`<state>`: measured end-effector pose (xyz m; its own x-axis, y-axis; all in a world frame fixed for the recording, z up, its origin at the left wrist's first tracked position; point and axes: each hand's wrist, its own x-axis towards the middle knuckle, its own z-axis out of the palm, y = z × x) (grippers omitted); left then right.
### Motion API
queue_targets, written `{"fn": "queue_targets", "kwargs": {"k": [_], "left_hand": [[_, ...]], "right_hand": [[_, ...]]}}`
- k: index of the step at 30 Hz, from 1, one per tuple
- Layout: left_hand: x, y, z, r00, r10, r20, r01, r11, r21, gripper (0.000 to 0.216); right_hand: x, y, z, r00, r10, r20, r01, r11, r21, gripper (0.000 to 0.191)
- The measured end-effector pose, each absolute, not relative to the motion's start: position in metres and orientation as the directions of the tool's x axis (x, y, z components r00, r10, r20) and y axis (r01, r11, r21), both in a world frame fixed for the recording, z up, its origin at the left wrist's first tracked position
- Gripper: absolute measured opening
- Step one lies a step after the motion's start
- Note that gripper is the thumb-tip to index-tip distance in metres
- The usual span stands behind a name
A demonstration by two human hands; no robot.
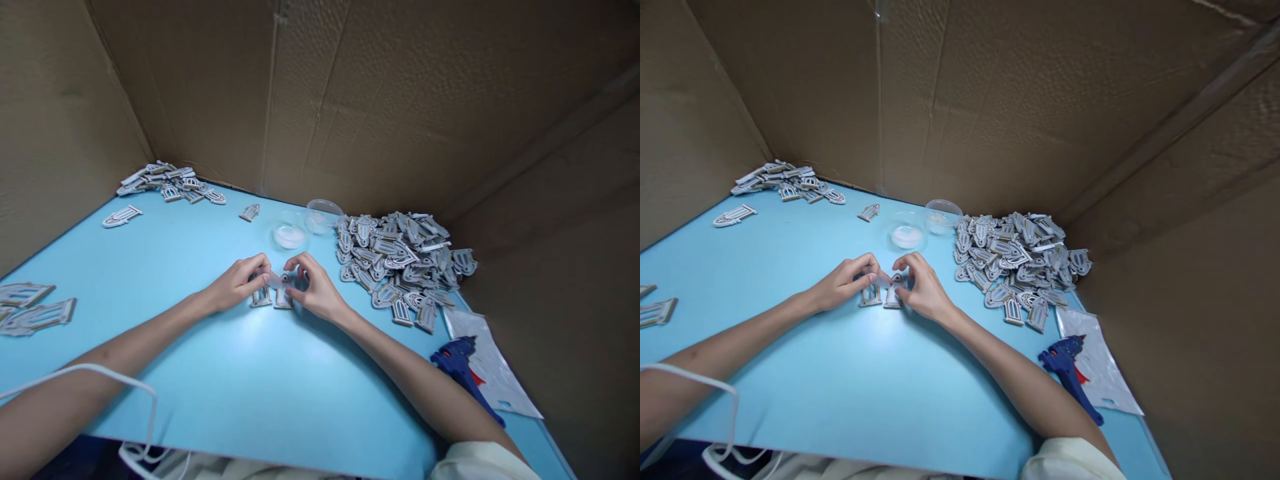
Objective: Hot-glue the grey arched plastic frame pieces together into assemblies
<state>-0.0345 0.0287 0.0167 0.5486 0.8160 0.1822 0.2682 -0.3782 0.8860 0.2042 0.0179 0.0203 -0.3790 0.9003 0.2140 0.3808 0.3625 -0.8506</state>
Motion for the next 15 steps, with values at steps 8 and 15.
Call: {"fn": "queue_targets", "kwargs": {"k": [8, 15], "left_hand": [[-0.026, 0.025, 0.016, 0.465, 0.846, 0.26, 0.25, -0.407, 0.878, 0.033], [-0.037, 0.033, 0.022, 0.409, 0.873, 0.265, 0.289, -0.399, 0.87, 0.026]], "right_hand": [[0.189, 0.016, 0.022, -0.344, 0.92, 0.19, 0.212, 0.273, -0.938, 0.023], [0.193, 0.022, 0.023, -0.292, 0.944, 0.155, 0.08, 0.185, -0.979, 0.033]]}}
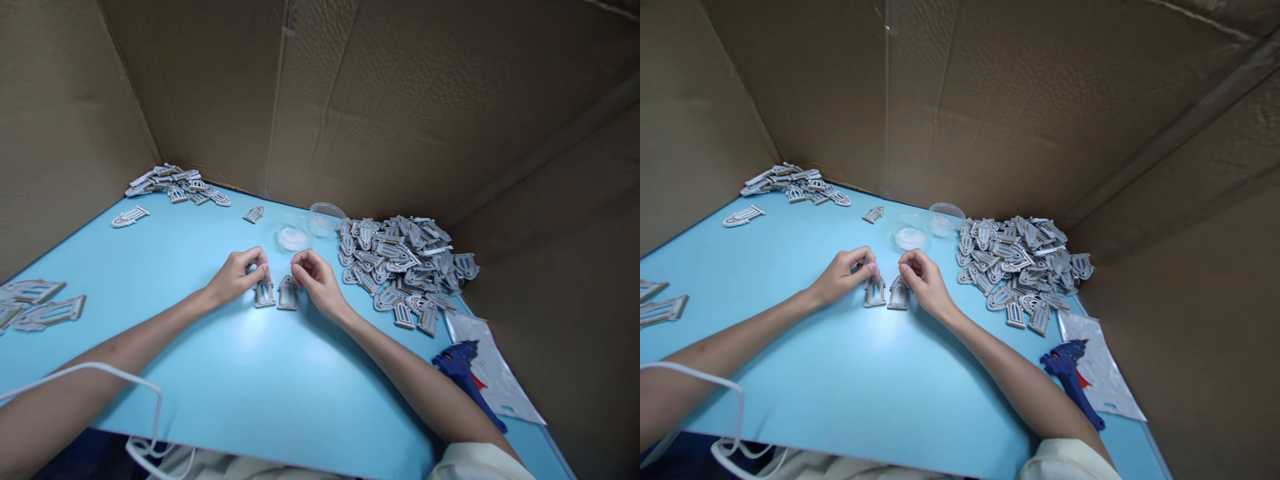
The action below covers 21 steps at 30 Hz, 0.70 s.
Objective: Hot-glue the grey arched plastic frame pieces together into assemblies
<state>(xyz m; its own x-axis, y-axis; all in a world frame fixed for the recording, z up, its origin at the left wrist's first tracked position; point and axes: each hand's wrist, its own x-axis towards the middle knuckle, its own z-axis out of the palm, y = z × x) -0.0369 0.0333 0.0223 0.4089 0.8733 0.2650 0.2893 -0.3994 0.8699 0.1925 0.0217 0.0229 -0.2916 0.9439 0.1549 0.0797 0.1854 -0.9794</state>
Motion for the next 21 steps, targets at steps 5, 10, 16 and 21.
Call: {"fn": "queue_targets", "kwargs": {"k": [5, 10, 16, 21], "left_hand": [[-0.042, 0.041, 0.019, 0.43, 0.884, 0.186, 0.259, -0.318, 0.912, 0.024], [-0.038, 0.042, 0.012, 0.442, 0.874, 0.203, 0.262, -0.342, 0.902, 0.028], [-0.037, 0.042, 0.009, 0.444, 0.872, 0.206, 0.269, -0.348, 0.898, 0.024], [-0.038, 0.043, 0.007, 0.439, 0.875, 0.201, 0.266, -0.34, 0.902, 0.021]], "right_hand": [[0.188, 0.023, 0.024, -0.472, 0.876, 0.098, 0.218, 0.224, -0.95, 0.025], [0.181, 0.02, 0.027, -0.641, 0.75, 0.164, 0.339, 0.468, -0.816, 0.026], [0.184, 0.022, 0.018, -0.708, 0.681, 0.183, 0.482, 0.657, -0.58, 0.027], [0.185, 0.02, 0.013, -0.7, 0.689, 0.189, 0.5, 0.661, -0.56, 0.027]]}}
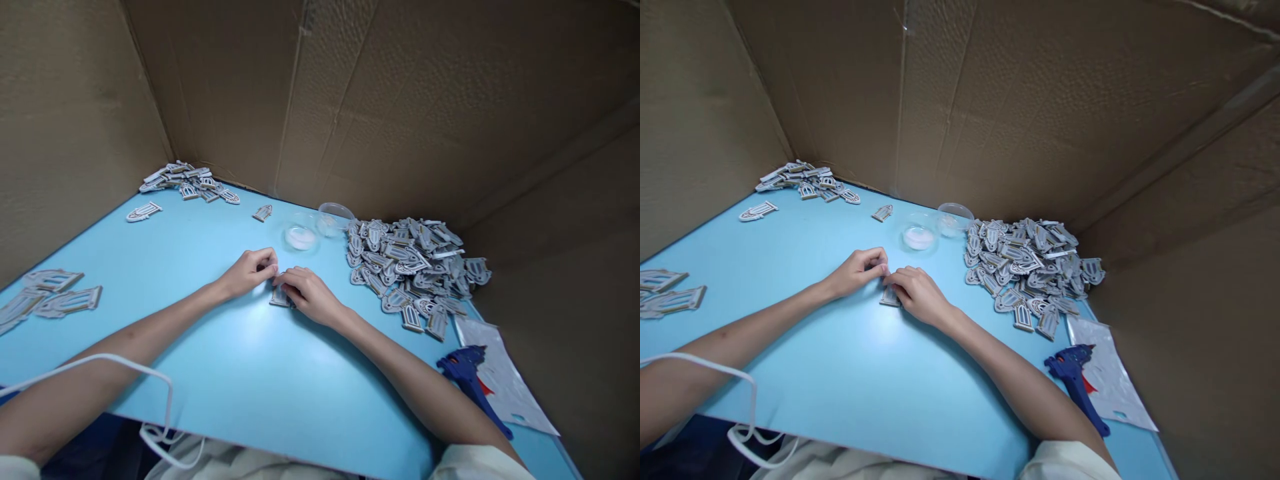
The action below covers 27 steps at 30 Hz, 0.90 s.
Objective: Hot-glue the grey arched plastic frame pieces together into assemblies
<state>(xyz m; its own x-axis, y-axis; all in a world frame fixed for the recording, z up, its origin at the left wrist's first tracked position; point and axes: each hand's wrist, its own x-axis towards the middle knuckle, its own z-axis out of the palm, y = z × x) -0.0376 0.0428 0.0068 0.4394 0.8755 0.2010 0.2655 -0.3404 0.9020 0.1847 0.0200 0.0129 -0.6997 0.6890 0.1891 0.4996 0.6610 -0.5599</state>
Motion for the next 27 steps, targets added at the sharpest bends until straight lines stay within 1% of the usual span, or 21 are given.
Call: {"fn": "queue_targets", "kwargs": {"k": [3, 7, 9, 10, 12, 14, 15, 16, 18, 20, 23, 25, 26, 27], "left_hand": [[-0.037, 0.042, 0.007, 0.43, 0.88, 0.202, 0.26, -0.335, 0.906, 0.022], [-0.037, 0.042, 0.008, 0.397, 0.893, 0.213, 0.257, -0.331, 0.908, 0.024], [-0.037, 0.043, 0.008, 0.368, 0.901, 0.23, 0.265, -0.339, 0.903, 0.025], [-0.037, 0.043, 0.009, 0.359, 0.902, 0.239, 0.271, -0.346, 0.898, 0.026], [-0.036, 0.041, 0.009, 0.362, 0.898, 0.25, 0.274, -0.359, 0.892, 0.028], [-0.033, 0.039, 0.009, 0.383, 0.892, 0.24, 0.241, -0.347, 0.906, 0.031], [-0.03, 0.037, 0.009, 0.387, 0.893, 0.228, 0.206, -0.325, 0.923, 0.033], [-0.028, 0.036, 0.008, 0.388, 0.896, 0.215, 0.165, -0.298, 0.94, 0.036], [-0.023, 0.035, 0.007, 0.378, 0.905, 0.195, 0.096, -0.248, 0.964, 0.042], [-0.02, 0.035, 0.006, 0.341, 0.923, 0.178, 0.066, -0.212, 0.975, 0.051], [-0.021, 0.035, 0.006, 0.279, 0.947, 0.159, 0.083, -0.189, 0.978, 0.061], [-0.023, 0.032, 0.008, 0.271, 0.945, 0.185, 0.165, -0.234, 0.958, 0.059], [-0.024, 0.029, 0.009, 0.285, 0.934, 0.216, 0.225, -0.284, 0.932, 0.054], [-0.025, 0.026, 0.011, 0.312, 0.914, 0.259, 0.285, -0.35, 0.893, 0.048]], "right_hand": [[0.184, 0.018, 0.011, -0.692, 0.694, 0.199, 0.508, 0.664, -0.549, 0.025], [0.184, 0.017, 0.011, -0.705, 0.677, 0.21, 0.535, 0.703, -0.469, 0.021], [0.183, 0.017, 0.012, -0.671, 0.699, 0.245, 0.555, 0.694, -0.459, 0.024], [0.183, 0.017, 0.012, -0.632, 0.726, 0.272, 0.56, 0.671, -0.486, 0.026], [0.183, 0.016, 0.013, -0.538, 0.784, 0.31, 0.526, 0.599, -0.603, 0.033], [0.183, 0.015, 0.012, -0.478, 0.82, 0.316, 0.43, 0.532, -0.729, 0.036], [0.183, 0.015, 0.013, -0.468, 0.824, 0.319, 0.38, 0.514, -0.769, 0.035], [0.183, 0.016, 0.013, -0.461, 0.824, 0.331, 0.341, 0.508, -0.791, 0.033], [0.183, 0.024, 0.017, -0.41, 0.827, 0.384, 0.315, 0.523, -0.792, 0.025], [0.184, 0.039, 0.025, -0.296, 0.85, 0.436, 0.358, 0.522, -0.774, 0.023], [0.189, 0.068, 0.048, -0.131, 0.893, 0.431, 0.535, 0.43, -0.727, 0.032], [0.197, 0.077, 0.069, -0.101, 0.922, 0.373, 0.704, 0.331, -0.628, 0.046], [0.205, 0.074, 0.079, -0.109, 0.935, 0.336, 0.779, 0.29, -0.555, 0.051], [0.215, 0.066, 0.089, -0.127, 0.947, 0.295, 0.844, 0.259, -0.469, 0.051]]}}
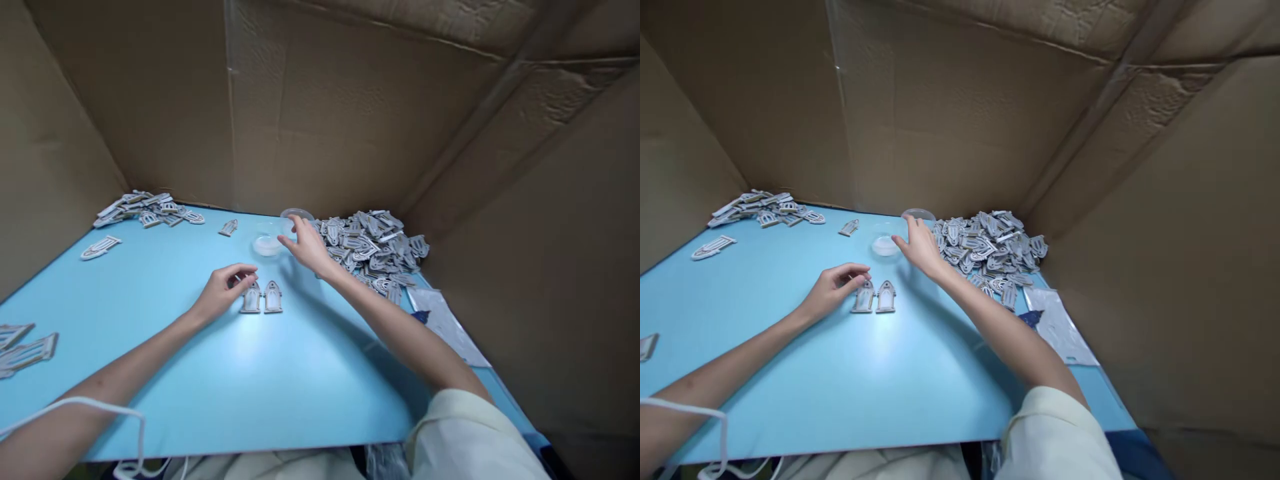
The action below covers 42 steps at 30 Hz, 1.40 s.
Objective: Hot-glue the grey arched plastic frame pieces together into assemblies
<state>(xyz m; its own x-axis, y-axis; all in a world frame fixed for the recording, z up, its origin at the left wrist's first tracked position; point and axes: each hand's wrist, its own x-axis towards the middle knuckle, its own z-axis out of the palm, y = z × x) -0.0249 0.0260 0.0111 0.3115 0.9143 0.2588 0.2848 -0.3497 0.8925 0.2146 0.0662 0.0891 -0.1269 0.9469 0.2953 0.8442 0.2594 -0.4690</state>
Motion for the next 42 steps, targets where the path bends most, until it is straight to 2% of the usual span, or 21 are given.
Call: {"fn": "queue_targets", "kwargs": {"k": [3, 6, 9, 11, 13, 16, 21, 23, 25, 27, 29, 31, 33, 36, 38, 40, 42], "left_hand": [[-0.02, 0.015, 0.017, 0.472, 0.776, 0.419, 0.354, -0.602, 0.716, 0.029], [0.007, 0.006, 0.02, 0.67, 0.582, 0.46, 0.245, -0.759, 0.603, 0.025], [0.064, 0.002, 0.024, 0.83, 0.397, 0.391, 0.095, -0.792, 0.603, 0.039], [0.115, 0.0, 0.028, 0.891, 0.287, 0.352, 0.01, -0.787, 0.616, 0.052], [0.171, -0.001, 0.033, 0.933, 0.216, 0.288, -0.004, -0.795, 0.607, 0.067], [0.245, 0.002, 0.037, 0.969, 0.195, 0.154, 0.091, -0.854, 0.513, 0.084], [0.308, 0.007, 0.035, 0.982, 0.168, 0.081, 0.116, -0.89, 0.441, 0.083], [0.317, 0.007, 0.033, 0.984, 0.167, 0.066, 0.123, -0.893, 0.434, 0.077], [0.321, 0.007, 0.031, 0.982, 0.176, 0.064, 0.131, -0.889, 0.439, 0.07], [0.321, 0.005, 0.031, 0.98, 0.187, 0.066, 0.137, -0.881, 0.453, 0.065], [0.313, 0.003, 0.034, 0.976, 0.203, 0.078, 0.144, -0.871, 0.469, 0.066], [0.293, 0.002, 0.039, 0.968, 0.227, 0.104, 0.15, -0.862, 0.484, 0.072], [0.256, 0.004, 0.044, 0.956, 0.25, 0.155, 0.146, -0.861, 0.488, 0.075], [0.176, 0.016, 0.048, 0.923, 0.267, 0.278, 0.129, -0.894, 0.43, 0.059], [0.115, 0.026, 0.047, 0.888, 0.376, 0.264, 0.262, -0.887, 0.381, 0.044], [0.059, 0.032, 0.045, 0.824, 0.529, 0.201, 0.437, -0.82, 0.369, 0.031], [0.017, 0.032, 0.042, 0.772, 0.629, 0.095, 0.556, -0.74, 0.379, 0.038]], "right_hand": [[0.257, 0.015, 0.114, -0.157, 0.982, 0.102, 0.972, 0.172, -0.16, 0.031], [0.307, -0.058, 0.124, 0.075, 0.984, -0.164, 0.99, -0.053, 0.134, 0.025], [0.342, -0.124, 0.113, 0.308, 0.88, -0.36, 0.943, -0.232, 0.24, 0.028], [0.356, -0.154, 0.097, 0.413, 0.823, -0.39, 0.909, -0.346, 0.232, 0.039], [0.364, -0.172, 0.08, 0.471, 0.811, -0.347, 0.882, -0.43, 0.19, 0.046], [0.374, -0.185, 0.065, 0.483, 0.831, -0.274, 0.875, -0.473, 0.109, 0.034], [0.401, -0.197, 0.062, 0.512, 0.836, -0.198, 0.838, -0.537, -0.099, 0.022], [0.413, -0.207, 0.056, 0.554, 0.819, -0.15, 0.773, -0.573, -0.272, 0.022], [0.422, -0.22, 0.045, 0.569, 0.817, -0.097, 0.664, -0.526, -0.531, 0.027], [0.423, -0.234, 0.03, 0.552, 0.834, -0.018, 0.518, -0.359, -0.777, 0.03], [0.416, -0.245, 0.016, 0.539, 0.84, 0.063, 0.367, -0.167, -0.915, 0.032], [0.402, -0.248, 0.005, 0.547, 0.831, 0.106, 0.255, -0.045, -0.966, 0.038], [0.383, -0.243, 0.0, 0.549, 0.829, 0.107, 0.188, 0.002, -0.982, 0.045], [0.352, -0.217, 0.003, 0.459, 0.882, 0.105, 0.125, 0.052, -0.991, 0.044], [0.331, -0.188, 0.012, 0.333, 0.934, 0.126, 0.096, 0.099, -0.99, 0.04], [0.309, -0.151, 0.024, 0.213, 0.962, 0.169, 0.079, 0.155, -0.985, 0.045], [0.285, -0.11, 0.035, 0.153, 0.965, 0.215, 0.07, 0.206, -0.976, 0.045]]}}
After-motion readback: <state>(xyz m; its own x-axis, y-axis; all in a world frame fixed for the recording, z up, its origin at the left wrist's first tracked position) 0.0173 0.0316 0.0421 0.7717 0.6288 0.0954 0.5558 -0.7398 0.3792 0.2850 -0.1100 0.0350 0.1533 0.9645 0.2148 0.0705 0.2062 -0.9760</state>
